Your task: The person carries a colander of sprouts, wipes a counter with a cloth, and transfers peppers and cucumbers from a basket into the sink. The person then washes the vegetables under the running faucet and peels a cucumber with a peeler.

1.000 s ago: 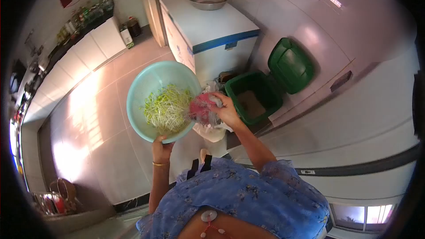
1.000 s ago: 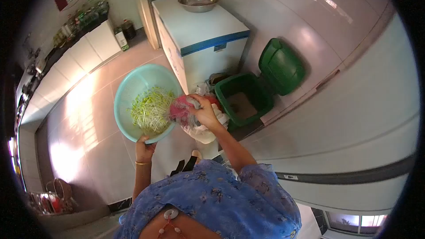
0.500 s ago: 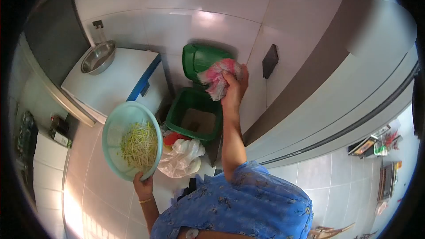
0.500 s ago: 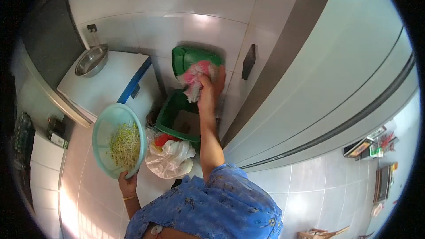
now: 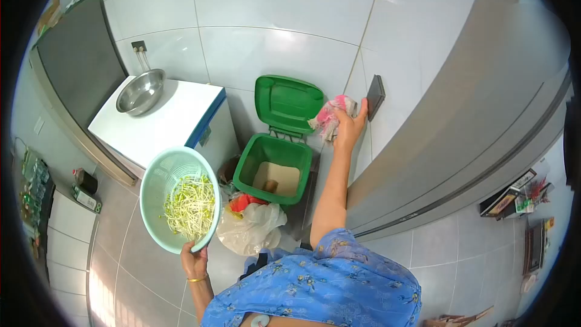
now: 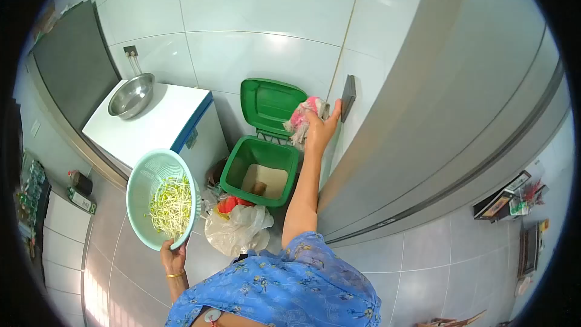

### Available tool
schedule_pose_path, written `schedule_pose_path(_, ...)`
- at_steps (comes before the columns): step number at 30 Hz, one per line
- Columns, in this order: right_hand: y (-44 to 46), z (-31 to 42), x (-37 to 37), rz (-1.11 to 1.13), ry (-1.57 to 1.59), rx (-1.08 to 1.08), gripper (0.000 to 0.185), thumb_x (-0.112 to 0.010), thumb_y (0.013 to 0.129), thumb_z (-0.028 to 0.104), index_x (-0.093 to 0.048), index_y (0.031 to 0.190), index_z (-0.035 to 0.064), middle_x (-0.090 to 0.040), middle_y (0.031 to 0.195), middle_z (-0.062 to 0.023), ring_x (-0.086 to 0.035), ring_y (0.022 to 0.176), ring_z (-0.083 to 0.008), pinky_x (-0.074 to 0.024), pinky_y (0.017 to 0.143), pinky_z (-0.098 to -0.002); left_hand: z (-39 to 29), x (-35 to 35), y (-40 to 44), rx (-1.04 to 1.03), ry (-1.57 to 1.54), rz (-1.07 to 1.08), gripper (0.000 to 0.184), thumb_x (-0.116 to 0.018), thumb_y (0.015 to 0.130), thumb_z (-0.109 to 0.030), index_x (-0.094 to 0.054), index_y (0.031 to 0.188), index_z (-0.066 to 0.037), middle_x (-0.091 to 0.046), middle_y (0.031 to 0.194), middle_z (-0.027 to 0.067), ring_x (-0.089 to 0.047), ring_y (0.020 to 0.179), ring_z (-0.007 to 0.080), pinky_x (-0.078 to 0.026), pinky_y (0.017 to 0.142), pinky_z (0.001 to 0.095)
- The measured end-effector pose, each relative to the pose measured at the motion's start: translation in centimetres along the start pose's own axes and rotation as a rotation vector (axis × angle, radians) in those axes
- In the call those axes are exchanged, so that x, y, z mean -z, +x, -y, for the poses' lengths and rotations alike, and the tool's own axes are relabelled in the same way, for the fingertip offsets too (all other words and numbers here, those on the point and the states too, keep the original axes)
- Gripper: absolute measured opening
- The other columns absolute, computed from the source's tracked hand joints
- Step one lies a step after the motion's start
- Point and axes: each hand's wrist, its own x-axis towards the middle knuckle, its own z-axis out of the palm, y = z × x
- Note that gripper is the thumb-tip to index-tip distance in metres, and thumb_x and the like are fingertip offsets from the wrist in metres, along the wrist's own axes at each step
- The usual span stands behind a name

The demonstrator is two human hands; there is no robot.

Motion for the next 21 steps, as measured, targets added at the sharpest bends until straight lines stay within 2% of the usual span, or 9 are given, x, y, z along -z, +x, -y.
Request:
schedule_pose_path(4,-0.3,-0.8,-0.5,0.011,0.111,-0.077,0.077,-0.065,0.064,-0.002,-0.033,0.133,-0.0047,-0.033,0.137,-0.0184,-0.033,0.127,-0.0275,-0.0258,0.105,-0.0339,-1.5,1.2,1.4,0.003,-0.081,-0.095,0.039,-0.044,0.078,0.004,-0.035,0.115,0.008,-0.046,0.117,0.0257,-0.052,0.105,0.0410,-0.049,0.088,0.0532)
schedule_pose_path(6,-1.8,-1.0,0.0,-0.031,0.082,-0.057,0.075,-0.066,0.065,-0.005,-0.034,0.132,-0.0012,-0.042,0.127,-0.0153,-0.048,0.110,-0.0258,-0.0401,0.092,-0.0334,-1.5,3.8,1.0,0.001,-0.133,-0.104,0.038,-0.044,0.078,0.003,-0.036,0.115,0.008,-0.045,0.117,0.0262,-0.051,0.106,0.0414,-0.046,0.091,0.0545)
schedule_pose_path(8,-2.8,-0.3,0.6,-0.051,-0.138,0.040,0.075,-0.069,0.064,-0.003,-0.035,0.131,-0.0004,-0.045,0.123,-0.0140,-0.050,0.106,-0.0256,-0.0429,0.089,-0.0342,-2.6,5.3,0.0,-0.008,-0.176,-0.084,0.038,-0.043,0.078,0.003,-0.036,0.115,0.008,-0.045,0.118,0.0269,-0.048,0.109,0.0420,-0.042,0.095,0.0563)
schedule_pose_path(9,-2.9,-0.9,1.2,-0.010,-0.108,0.063,0.075,-0.071,0.063,-0.001,-0.036,0.129,-0.0002,-0.046,0.121,-0.0136,-0.051,0.104,-0.0258,-0.0457,0.084,-0.0370,-2.8,5.9,-0.7,-0.032,-0.182,-0.082,0.039,-0.043,0.078,0.003,-0.036,0.116,0.009,-0.045,0.119,0.0271,-0.047,0.111,0.0423,-0.040,0.096,0.0568)
schedule_pose_path(11,-6.0,3.9,0.5,-0.052,0.062,-0.164,0.067,-0.071,0.064,-0.001,-0.041,0.124,-0.0005,-0.052,0.113,-0.0131,-0.056,0.094,-0.0247,-0.0500,0.074,-0.0382,-3.2,7.0,-2.6,-0.072,-0.212,-0.048,0.042,-0.042,0.079,0.004,-0.035,0.120,0.009,-0.044,0.121,0.0269,-0.047,0.112,0.0417,-0.042,0.096,0.0549)
schedule_pose_path(13,-7.9,5.0,1.0,0.210,0.113,-0.298,0.054,-0.065,0.069,-0.002,-0.046,0.120,-0.0026,-0.055,0.109,-0.0165,-0.057,0.093,-0.0216,-0.0507,0.073,-0.0371,-4.0,8.9,-4.1,-0.112,-0.248,-0.078,0.045,-0.041,0.079,0.005,-0.033,0.123,0.009,-0.044,0.122,0.0263,-0.047,0.113,0.0408,-0.043,0.095,0.0530)
schedule_pose_path(17,-17.2,5.1,-4.2,0.382,0.183,-0.277,0.042,-0.062,0.071,-0.005,-0.053,0.112,-0.0017,-0.058,0.103,-0.0140,-0.058,0.092,-0.0216,-0.0492,0.077,-0.0356,-8.2,12.7,-6.5,-0.195,-0.341,-0.197,0.046,-0.041,0.079,0.005,-0.032,0.125,0.007,-0.043,0.123,0.0255,-0.048,0.112,0.0396,-0.045,0.093,0.0533)
schedule_pose_path(19,-23.8,7.4,-7.9,0.925,0.012,-0.168,0.038,-0.061,0.071,-0.006,-0.055,0.109,-0.0021,-0.058,0.106,-0.0123,-0.059,0.091,-0.0229,-0.0472,0.081,-0.0328,-11.0,16.0,-7.6,-0.253,-0.382,-0.214,0.047,-0.041,0.080,0.006,-0.031,0.126,0.007,-0.043,0.124,0.0251,-0.048,0.112,0.0392,-0.045,0.093,0.0535)
schedule_pose_path(21,-32.1,13.7,-13.0,1.274,-0.272,0.308,0.038,-0.061,0.068,-0.005,-0.057,0.105,-0.0009,-0.062,0.098,-0.0131,-0.061,0.088,-0.0222,-0.0458,0.081,-0.0295,-14.4,19.3,-8.9,-0.312,-0.386,-0.236,0.049,-0.041,0.080,0.006,-0.030,0.127,0.006,-0.043,0.124,0.0247,-0.048,0.112,0.0383,-0.046,0.091,0.0530)
